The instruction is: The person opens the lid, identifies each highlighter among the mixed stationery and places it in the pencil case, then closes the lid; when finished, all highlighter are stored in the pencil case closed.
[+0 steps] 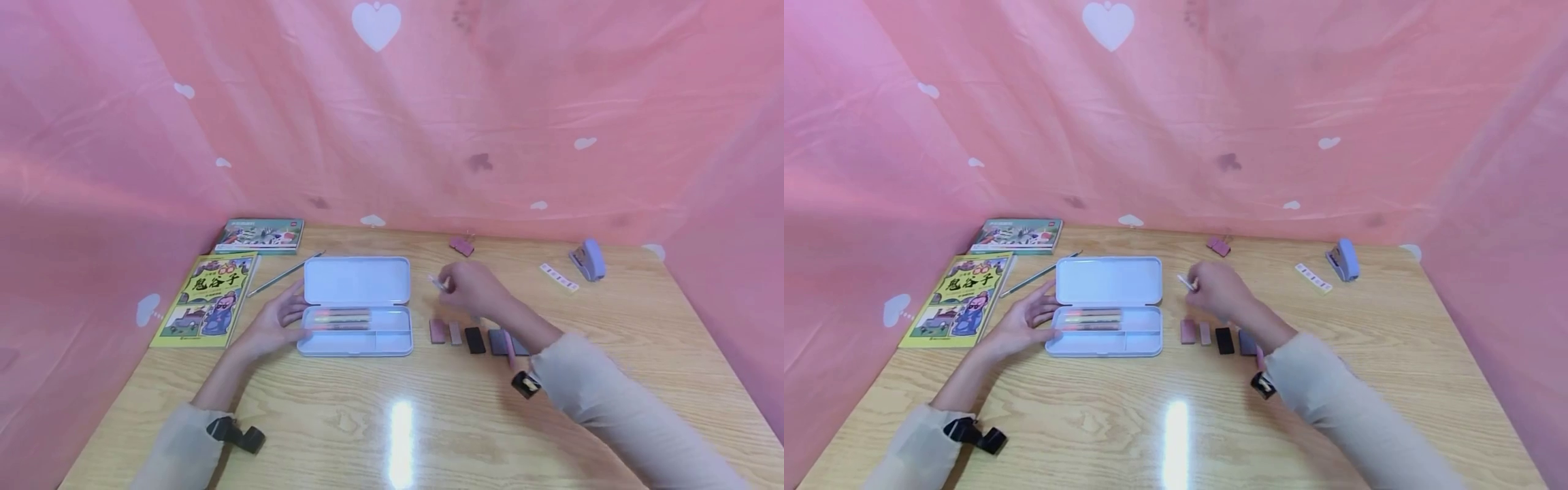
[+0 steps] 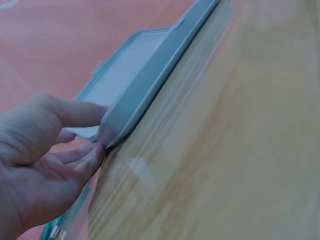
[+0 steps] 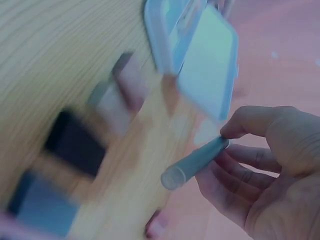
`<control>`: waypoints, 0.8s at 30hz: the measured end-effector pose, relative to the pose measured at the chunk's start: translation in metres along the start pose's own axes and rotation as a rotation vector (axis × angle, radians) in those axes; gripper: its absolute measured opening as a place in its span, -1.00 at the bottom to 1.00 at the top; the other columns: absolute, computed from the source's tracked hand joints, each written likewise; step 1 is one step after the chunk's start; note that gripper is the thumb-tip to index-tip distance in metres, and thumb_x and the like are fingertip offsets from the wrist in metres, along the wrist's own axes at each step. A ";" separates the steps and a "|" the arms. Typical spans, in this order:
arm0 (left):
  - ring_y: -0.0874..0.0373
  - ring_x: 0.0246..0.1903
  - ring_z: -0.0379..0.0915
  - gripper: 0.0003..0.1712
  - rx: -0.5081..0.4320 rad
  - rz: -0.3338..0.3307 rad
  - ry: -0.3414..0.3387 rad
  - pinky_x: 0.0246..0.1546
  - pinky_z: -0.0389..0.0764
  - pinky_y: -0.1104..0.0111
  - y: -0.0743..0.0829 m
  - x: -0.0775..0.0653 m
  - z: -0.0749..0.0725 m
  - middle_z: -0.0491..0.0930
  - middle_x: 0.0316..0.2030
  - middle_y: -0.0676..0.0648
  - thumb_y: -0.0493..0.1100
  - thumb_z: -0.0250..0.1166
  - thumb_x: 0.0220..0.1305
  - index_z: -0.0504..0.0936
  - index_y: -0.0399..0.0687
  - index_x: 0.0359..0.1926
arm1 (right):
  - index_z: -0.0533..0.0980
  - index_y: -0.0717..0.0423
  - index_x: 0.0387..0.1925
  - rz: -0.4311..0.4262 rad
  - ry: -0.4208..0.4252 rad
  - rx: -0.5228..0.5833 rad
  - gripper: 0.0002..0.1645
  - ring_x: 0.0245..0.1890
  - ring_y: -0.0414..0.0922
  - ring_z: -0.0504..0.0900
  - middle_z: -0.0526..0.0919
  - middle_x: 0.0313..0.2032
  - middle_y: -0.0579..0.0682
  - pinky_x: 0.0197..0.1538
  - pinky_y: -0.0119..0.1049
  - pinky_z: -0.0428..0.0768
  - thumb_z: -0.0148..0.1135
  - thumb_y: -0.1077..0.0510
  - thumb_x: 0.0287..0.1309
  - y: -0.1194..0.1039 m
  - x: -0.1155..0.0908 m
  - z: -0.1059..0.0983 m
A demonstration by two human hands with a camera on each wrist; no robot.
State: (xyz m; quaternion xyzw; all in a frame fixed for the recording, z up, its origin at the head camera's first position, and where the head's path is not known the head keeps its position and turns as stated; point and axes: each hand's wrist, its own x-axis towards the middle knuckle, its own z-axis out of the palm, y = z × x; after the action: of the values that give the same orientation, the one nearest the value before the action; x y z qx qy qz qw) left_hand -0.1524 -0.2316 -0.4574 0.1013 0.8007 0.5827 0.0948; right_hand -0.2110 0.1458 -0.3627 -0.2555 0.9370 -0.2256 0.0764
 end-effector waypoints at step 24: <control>-0.11 0.20 0.33 0.15 0.013 -0.024 -0.009 0.30 0.36 0.18 -0.002 0.003 -0.001 0.36 0.20 -0.26 -0.41 0.38 0.00 -0.12 0.05 0.48 | 0.67 0.00 -0.18 -0.333 -0.180 -0.178 -0.79 -0.14 -0.16 0.62 0.70 -0.21 -0.13 -0.05 -0.31 0.64 0.26 0.21 0.14 -0.119 0.075 0.105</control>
State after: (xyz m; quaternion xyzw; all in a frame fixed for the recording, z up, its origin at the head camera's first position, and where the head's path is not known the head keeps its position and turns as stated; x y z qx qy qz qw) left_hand -0.1553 -0.2320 -0.4595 0.0949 0.8052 0.5760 0.1045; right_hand -0.1954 -0.0247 -0.4030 -0.4315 0.8876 -0.1276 0.0987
